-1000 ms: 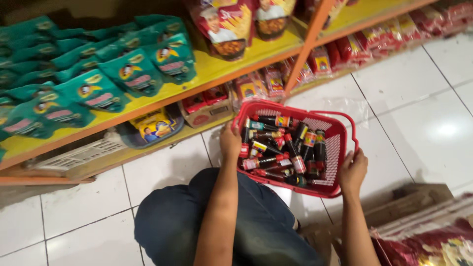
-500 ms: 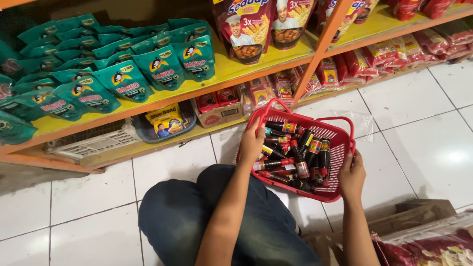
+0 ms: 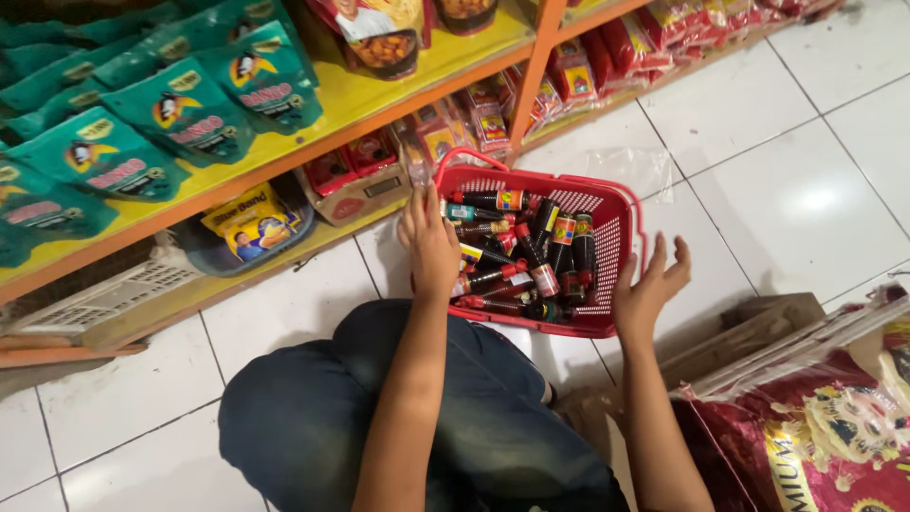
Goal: The person picks up green pouches from a red basket and places them on a shelf, then takes soy sauce bottles from the basket and arranges them on a higher shelf.
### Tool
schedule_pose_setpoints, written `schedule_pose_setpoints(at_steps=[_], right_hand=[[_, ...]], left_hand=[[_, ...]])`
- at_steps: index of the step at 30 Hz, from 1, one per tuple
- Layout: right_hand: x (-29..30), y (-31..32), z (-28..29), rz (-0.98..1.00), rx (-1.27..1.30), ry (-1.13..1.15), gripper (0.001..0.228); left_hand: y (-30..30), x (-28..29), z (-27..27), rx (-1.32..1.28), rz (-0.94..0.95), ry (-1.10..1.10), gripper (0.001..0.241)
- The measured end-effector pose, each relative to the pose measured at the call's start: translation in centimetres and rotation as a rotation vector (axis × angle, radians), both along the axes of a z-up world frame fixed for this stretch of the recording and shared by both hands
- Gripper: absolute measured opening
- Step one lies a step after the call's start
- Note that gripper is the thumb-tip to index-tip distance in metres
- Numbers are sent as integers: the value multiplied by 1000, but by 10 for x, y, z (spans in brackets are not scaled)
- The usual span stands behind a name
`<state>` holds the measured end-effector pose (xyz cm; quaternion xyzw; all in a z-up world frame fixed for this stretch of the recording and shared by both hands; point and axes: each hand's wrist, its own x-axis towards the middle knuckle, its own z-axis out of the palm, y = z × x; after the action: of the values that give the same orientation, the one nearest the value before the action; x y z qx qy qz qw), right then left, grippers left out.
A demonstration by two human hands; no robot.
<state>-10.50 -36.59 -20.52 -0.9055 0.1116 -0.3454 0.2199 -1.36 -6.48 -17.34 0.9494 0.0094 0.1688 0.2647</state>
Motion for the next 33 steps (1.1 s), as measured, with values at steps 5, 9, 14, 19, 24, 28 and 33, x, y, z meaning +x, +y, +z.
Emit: schedule_pose_setpoints(at_steps=[5, 9, 14, 19, 24, 28, 33], right_hand=[[14, 35, -9, 315, 246, 177, 49], [45, 67, -47, 462, 243, 259, 60], [63, 69, -106, 598, 186, 406, 69], [59, 60, -123, 692, 327, 439, 74], [57, 65, -105, 607, 401, 533, 71], [56, 70, -85, 564, 469, 602, 70], [51, 67, -82, 576, 436, 571, 71]], left_hand=[[0, 5, -10, -118, -190, -6, 59], [10, 11, -30, -91, -190, 31, 56], [21, 7, -49, 211, -120, 291, 83], [26, 17, -60, 114, -133, 291, 84], [32, 23, -83, 124, -95, 418, 86], [40, 24, -99, 121, -122, 406, 86], [42, 30, -100, 128, -112, 484, 85]])
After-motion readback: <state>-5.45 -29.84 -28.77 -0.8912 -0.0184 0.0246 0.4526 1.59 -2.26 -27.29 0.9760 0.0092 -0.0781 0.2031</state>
